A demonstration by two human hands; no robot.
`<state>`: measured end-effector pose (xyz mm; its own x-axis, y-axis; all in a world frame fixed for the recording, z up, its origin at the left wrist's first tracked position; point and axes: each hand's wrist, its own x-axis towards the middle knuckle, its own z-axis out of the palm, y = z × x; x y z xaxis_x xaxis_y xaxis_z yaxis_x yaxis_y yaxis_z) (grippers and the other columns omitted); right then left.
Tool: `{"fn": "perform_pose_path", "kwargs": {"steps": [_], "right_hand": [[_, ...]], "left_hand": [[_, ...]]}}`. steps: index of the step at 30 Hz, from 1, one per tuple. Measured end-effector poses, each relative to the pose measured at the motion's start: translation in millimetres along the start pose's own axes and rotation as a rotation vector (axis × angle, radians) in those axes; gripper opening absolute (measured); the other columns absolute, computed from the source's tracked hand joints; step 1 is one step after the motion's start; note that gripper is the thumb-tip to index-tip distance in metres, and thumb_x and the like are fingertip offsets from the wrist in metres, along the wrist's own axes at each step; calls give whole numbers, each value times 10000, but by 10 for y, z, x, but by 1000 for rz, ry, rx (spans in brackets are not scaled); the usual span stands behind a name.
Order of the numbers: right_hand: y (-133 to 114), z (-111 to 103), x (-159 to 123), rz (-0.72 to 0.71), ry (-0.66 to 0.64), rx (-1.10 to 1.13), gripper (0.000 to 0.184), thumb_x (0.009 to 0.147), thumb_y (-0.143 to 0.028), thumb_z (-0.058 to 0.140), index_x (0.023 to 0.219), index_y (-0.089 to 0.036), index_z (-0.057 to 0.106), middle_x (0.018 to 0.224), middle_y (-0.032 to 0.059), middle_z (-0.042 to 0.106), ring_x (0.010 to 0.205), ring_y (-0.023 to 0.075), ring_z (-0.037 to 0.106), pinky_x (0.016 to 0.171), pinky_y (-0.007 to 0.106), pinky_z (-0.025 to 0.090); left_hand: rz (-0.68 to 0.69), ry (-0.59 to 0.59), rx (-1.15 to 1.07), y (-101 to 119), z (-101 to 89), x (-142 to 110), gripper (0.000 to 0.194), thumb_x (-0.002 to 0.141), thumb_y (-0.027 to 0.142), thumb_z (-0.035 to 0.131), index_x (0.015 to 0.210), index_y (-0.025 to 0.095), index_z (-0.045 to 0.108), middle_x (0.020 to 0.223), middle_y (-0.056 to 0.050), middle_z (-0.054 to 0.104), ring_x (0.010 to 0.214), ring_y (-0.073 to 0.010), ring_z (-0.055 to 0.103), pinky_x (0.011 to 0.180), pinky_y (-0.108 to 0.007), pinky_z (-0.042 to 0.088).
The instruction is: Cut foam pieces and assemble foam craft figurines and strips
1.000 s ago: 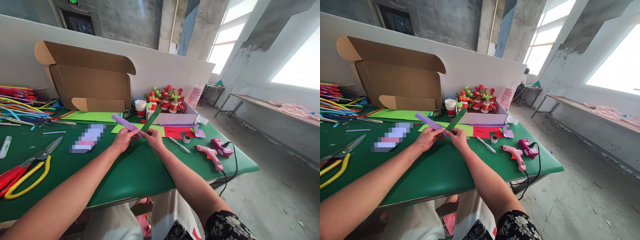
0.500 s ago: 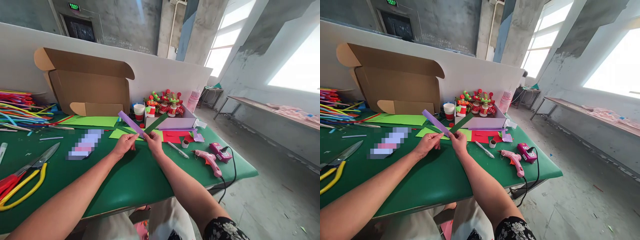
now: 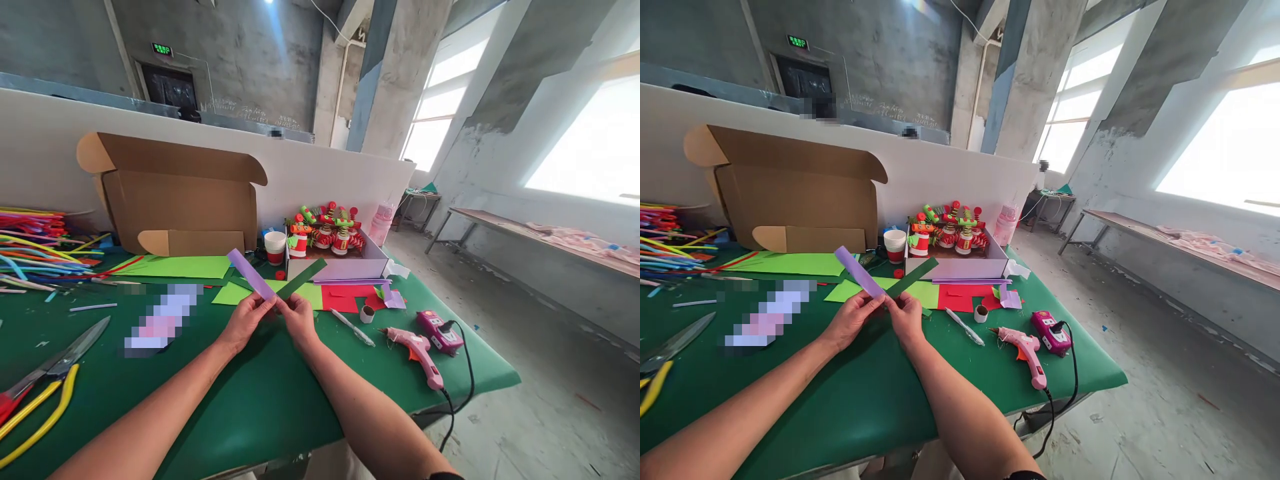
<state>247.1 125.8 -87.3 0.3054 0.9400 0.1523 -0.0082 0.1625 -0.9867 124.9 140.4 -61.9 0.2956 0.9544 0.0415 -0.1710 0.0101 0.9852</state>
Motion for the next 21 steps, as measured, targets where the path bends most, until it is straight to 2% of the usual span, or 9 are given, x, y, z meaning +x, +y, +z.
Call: {"fn": "perform_pose_path", "kwargs": {"steps": [3, 8, 11, 16, 21], "right_hand": [[25, 13, -9, -7, 7, -33, 514, 657, -591, 741, 519, -219, 415, 464, -59, 416, 495, 109, 410, 469, 241, 362], [25, 20, -52, -36, -19, -87, 503, 692, -575, 716, 518, -222, 403, 478, -50, 408, 506, 109, 365, 457, 242, 309], [25, -5, -75, -65, -25, -110, 471, 709, -537, 708, 521, -217, 418, 472, -55, 396, 503, 104, 340, 452, 240, 301], [-20, -89, -28, -46, 1, -136, 427, 702, -452, 707, 511, -223, 401, 467, -65, 360, 497, 100, 306, 460, 249, 283], [-90, -141, 65, -42, 37, -101, 390, 689, -430, 695, 526, -230, 403, 487, -61, 378, 508, 109, 320, 475, 253, 302]], "left_hand": [[-28, 44, 13, -40, -19, 23, 557, 511, 637, 813, 775, 165, 677, 686, -15, 682, 635, -168, 597, 642, -297, 498], [-24, 112, 27, -69, -50, -7, 509, 555, 637, 793, 733, 170, 694, 654, -19, 684, 641, -178, 609, 668, -305, 506], [-38, 147, 57, 9, -39, -47, 470, 530, 610, 807, 665, 177, 682, 649, -30, 692, 645, -187, 615, 666, -308, 513], [-125, 92, 191, 192, 16, 33, 389, 507, 511, 810, 684, 181, 705, 637, -36, 694, 587, -192, 606, 605, -322, 518], [-11, 170, 289, 125, 71, 163, 346, 562, 534, 738, 648, 201, 698, 580, -31, 663, 584, -214, 618, 608, -334, 499]]}}
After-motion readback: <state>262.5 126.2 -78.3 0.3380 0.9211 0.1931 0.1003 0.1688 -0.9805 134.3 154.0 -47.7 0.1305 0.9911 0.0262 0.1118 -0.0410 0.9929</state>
